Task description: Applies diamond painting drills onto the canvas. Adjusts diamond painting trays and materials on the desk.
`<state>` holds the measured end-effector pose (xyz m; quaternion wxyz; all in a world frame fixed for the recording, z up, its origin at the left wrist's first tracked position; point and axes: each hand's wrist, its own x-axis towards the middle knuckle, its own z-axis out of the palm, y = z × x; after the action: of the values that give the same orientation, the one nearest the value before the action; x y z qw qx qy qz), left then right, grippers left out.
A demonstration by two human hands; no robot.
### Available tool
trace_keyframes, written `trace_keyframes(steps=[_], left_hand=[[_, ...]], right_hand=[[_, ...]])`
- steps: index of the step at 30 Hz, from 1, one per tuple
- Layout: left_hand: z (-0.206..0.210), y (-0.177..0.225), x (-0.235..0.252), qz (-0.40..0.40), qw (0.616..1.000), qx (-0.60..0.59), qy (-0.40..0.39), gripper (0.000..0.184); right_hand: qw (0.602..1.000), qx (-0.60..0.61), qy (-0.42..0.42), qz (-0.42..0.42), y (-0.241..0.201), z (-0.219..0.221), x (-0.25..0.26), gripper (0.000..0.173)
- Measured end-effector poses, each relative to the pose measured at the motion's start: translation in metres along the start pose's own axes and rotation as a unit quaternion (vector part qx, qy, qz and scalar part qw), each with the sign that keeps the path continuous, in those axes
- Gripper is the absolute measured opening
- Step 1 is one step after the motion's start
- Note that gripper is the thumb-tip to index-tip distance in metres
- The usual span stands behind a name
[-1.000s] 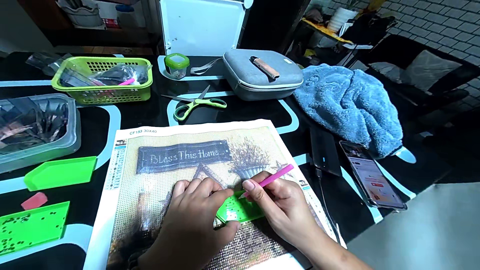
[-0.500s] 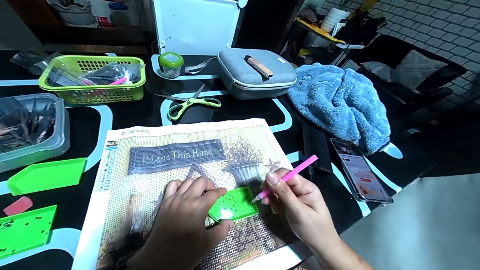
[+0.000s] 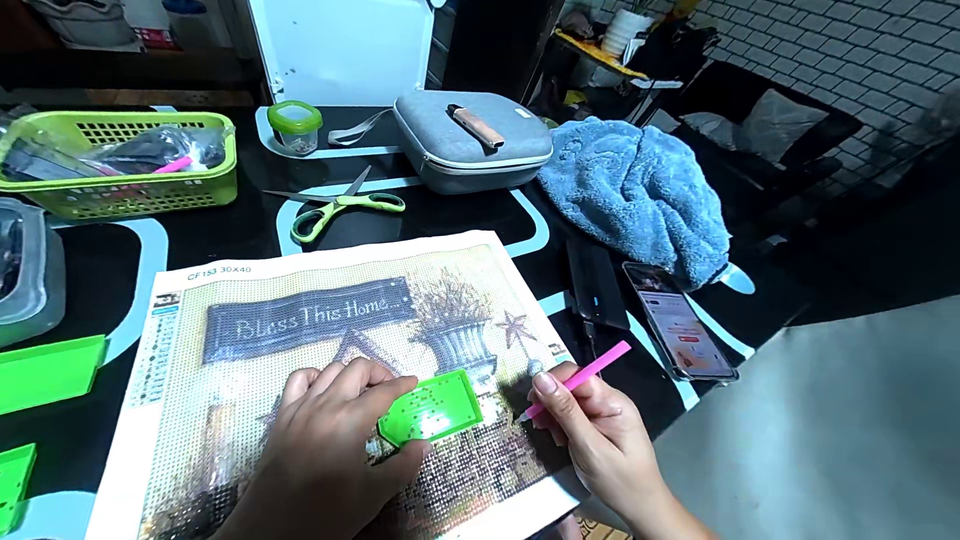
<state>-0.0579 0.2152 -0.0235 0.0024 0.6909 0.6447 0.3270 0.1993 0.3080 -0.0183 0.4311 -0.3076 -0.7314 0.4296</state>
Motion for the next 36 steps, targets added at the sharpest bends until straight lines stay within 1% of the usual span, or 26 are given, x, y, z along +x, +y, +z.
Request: trace_keyframes(steps=[4,6,8,10,12,14,16,18,23,27,28,29,32,34,36], left_hand=[[0.0,-0.001,0.0,-0.002,1.0,-0.003,-0.005,0.045],[0.0,-0.001,0.0,-0.002,1.0,-0.003,-0.004,0.045],[0.0,-0.001,0.0,-0.002,1.0,-0.006,-0.004,0.045],[0.0,-0.001,0.0,-0.002,1.0,-0.006,-0.005,0.046],[-0.001,0.0,0.0,-0.003,1.0,-0.004,-0.008,0.045],[0.0,0.0,0.0,-0.003,1.0,0.0,-0.008,0.045],[-0.001,0.0,0.0,-0.002,1.0,0.0,-0.008,0.045],[-0.001,0.0,0.0,0.0,1.0,0.002,-0.008,0.045],[-0.002,0.0,0.0,-0.004,1.0,-0.001,-0.014,0.046],[-0.002,0.0,0.0,-0.002,1.0,-0.001,-0.012,0.046],[-0.002,0.0,0.0,-0.001,1.0,0.0,-0.012,0.046],[-0.002,0.0,0.0,-0.002,1.0,0.002,-0.013,0.046],[-0.002,0.001,0.001,-0.001,1.0,0.008,-0.009,0.045],[0.0,0.001,0.001,0.002,1.0,0.013,0.001,0.043],[0.001,0.001,0.0,0.002,1.0,0.015,0.009,0.042]], right_hand=[[1.0,-0.02,-0.011,-0.011,0.0,0.001,0.0,0.026],[0.997,-0.059,-0.019,-0.041,0.0,0.001,-0.001,0.027],[0.988,-0.122,-0.027,-0.086,0.0,0.001,-0.002,0.03],[0.98,-0.16,-0.029,-0.117,0.0,0.002,-0.003,0.031],[0.985,-0.139,-0.027,-0.099,0.001,0.001,-0.002,0.031],[0.997,-0.06,-0.013,-0.036,0.001,-0.001,0.0,0.027],[1.0,-0.005,0.007,0.002,0.001,-0.001,0.001,0.025],[1.0,0.003,0.015,0.001,0.001,-0.001,0.0,0.025],[0.999,-0.017,-0.004,-0.026,0.002,0.001,0.0,0.024],[0.993,-0.085,-0.016,-0.077,0.003,0.003,-0.002,0.028],[0.993,-0.093,-0.018,-0.077,0.002,0.003,-0.002,0.029],[0.994,-0.087,-0.018,-0.057,0.0,0.002,0.0,0.029],[0.998,-0.016,0.004,0.063,-0.008,0.002,0.013,0.025],[0.997,0.016,0.009,0.071,-0.012,0.008,0.022,0.026],[0.999,0.028,-0.024,0.031,-0.013,0.02,0.028,0.025]])
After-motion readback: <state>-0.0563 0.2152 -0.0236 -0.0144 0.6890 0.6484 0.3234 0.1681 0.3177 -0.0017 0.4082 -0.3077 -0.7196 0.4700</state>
